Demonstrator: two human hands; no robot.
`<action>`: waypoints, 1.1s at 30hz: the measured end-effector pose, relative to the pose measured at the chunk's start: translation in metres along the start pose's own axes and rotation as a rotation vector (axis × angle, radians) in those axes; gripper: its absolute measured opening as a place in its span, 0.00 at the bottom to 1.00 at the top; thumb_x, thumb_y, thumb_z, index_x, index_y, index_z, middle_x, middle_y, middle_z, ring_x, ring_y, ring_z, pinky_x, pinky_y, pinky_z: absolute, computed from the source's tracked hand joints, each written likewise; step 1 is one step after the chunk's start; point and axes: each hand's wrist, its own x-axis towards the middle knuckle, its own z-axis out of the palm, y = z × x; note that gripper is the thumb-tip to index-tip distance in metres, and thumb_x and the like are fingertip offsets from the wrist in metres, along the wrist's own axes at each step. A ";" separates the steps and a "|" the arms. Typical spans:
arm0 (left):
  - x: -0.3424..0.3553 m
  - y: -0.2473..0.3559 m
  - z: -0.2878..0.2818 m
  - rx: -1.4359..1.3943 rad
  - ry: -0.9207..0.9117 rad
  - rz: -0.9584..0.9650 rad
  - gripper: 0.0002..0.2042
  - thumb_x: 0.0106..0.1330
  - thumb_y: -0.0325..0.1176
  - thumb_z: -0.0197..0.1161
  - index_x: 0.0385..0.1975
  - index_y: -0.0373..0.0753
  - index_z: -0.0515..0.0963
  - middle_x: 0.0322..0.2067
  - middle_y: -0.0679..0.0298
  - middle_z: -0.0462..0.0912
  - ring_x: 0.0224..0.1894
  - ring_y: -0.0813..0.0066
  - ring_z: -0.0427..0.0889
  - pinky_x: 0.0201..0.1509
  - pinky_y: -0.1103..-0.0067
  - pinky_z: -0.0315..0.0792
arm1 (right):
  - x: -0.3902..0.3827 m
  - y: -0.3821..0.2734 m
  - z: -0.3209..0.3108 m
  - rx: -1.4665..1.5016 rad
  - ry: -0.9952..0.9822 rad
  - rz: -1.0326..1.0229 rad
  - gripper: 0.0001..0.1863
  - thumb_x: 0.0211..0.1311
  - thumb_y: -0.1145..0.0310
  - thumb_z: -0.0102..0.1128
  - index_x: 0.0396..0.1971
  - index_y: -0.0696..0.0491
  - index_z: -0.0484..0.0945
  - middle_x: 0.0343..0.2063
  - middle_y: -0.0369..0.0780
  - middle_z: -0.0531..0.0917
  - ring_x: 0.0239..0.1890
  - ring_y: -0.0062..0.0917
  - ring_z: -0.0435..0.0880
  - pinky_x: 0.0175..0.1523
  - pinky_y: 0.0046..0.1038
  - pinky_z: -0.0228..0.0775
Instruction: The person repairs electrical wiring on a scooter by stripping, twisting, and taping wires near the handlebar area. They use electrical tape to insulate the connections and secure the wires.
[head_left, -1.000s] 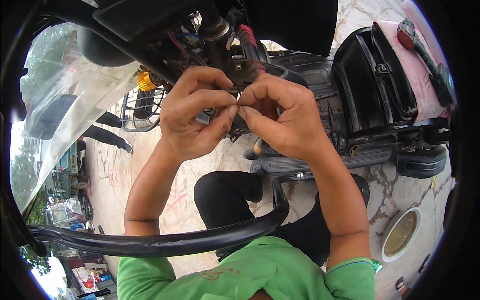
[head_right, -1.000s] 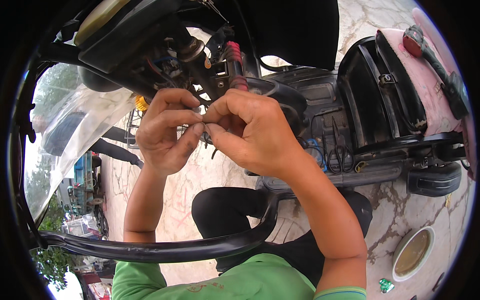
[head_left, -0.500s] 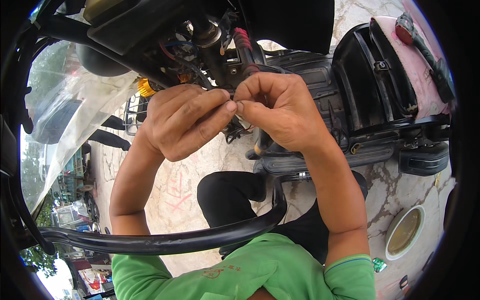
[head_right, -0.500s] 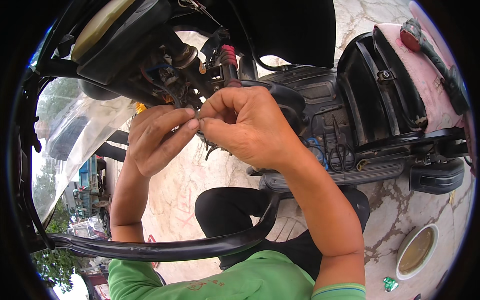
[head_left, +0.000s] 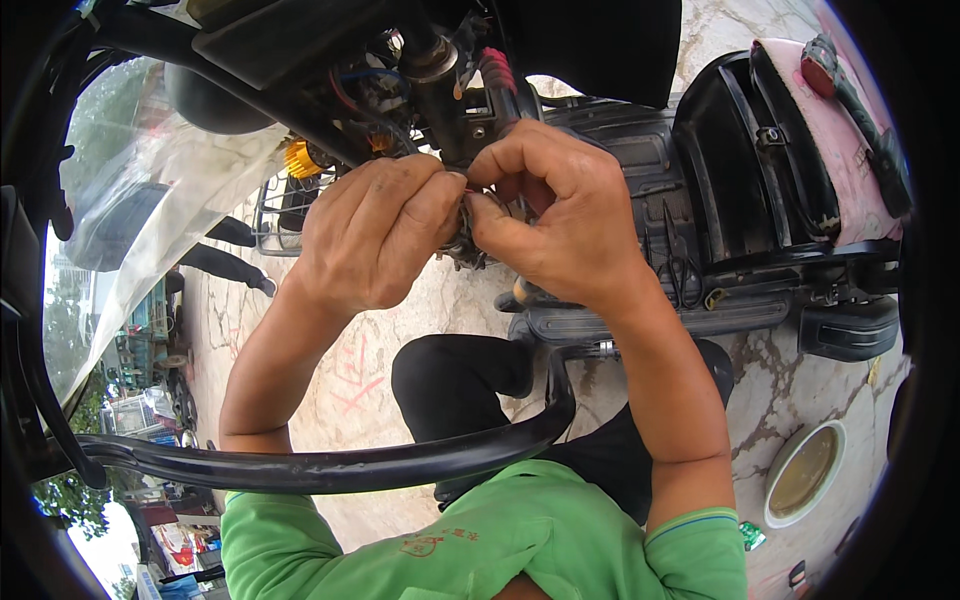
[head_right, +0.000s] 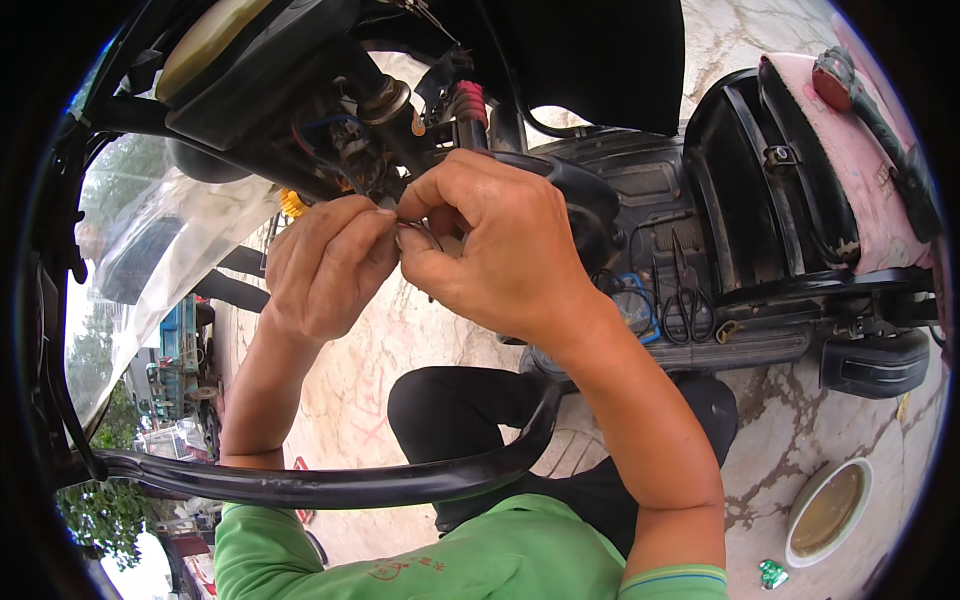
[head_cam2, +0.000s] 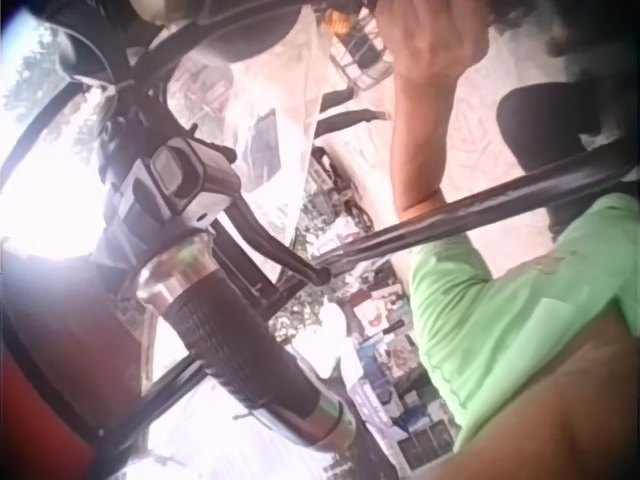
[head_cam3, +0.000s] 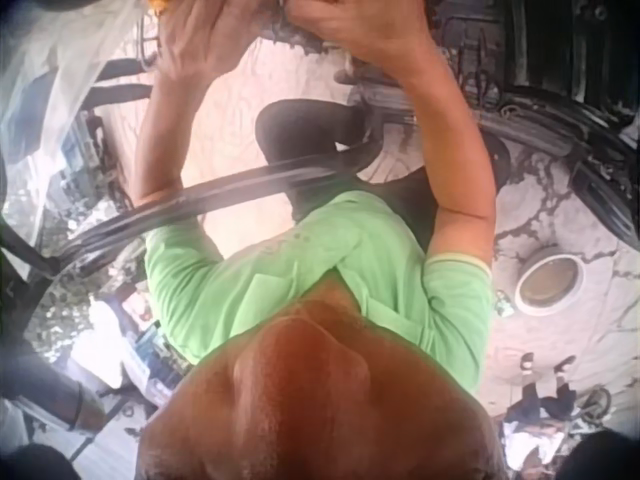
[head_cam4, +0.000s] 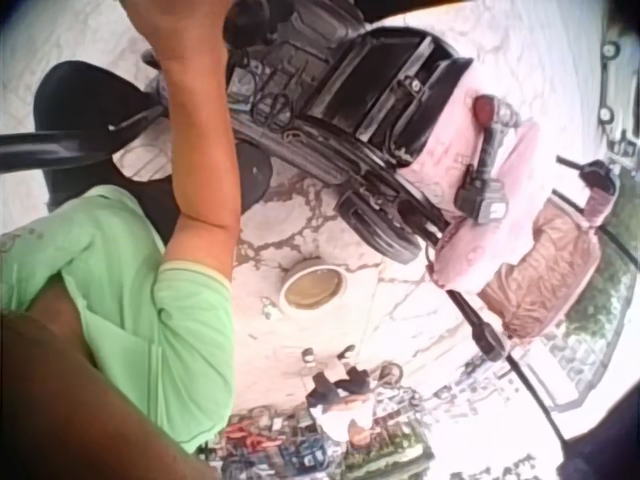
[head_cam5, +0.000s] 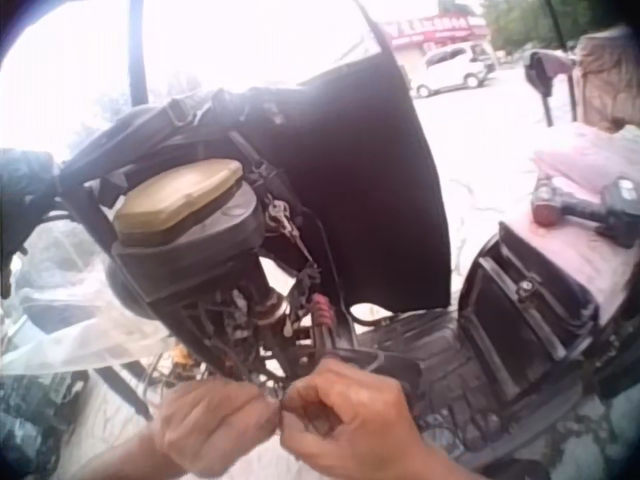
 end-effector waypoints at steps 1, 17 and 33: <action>-0.001 0.002 -0.001 0.011 -0.004 -0.023 0.11 0.56 0.26 0.70 0.38 0.30 0.80 0.33 0.55 0.82 0.31 0.65 0.84 0.34 0.74 0.82 | 0.000 -0.001 -0.001 0.000 -0.028 0.035 0.07 0.46 0.75 0.68 0.28 0.59 0.81 0.24 0.38 0.79 0.24 0.25 0.79 0.31 0.26 0.71; 0.025 0.015 -0.020 -0.448 -0.298 -0.540 0.09 0.63 0.15 0.63 0.41 0.30 0.74 0.43 0.55 0.76 0.40 0.63 0.80 0.42 0.75 0.76 | 0.004 0.010 -0.004 -0.097 -0.003 -0.199 0.08 0.47 0.78 0.66 0.31 0.59 0.81 0.30 0.42 0.82 0.33 0.38 0.84 0.40 0.33 0.76; 0.028 -0.008 -0.027 -0.745 -0.506 -0.682 0.08 0.63 0.24 0.65 0.38 0.33 0.74 0.55 0.58 0.76 0.46 0.71 0.77 0.54 0.74 0.72 | 0.002 0.004 -0.007 0.104 -0.095 0.082 0.09 0.55 0.78 0.67 0.36 0.63 0.83 0.32 0.42 0.86 0.33 0.23 0.85 0.40 0.25 0.77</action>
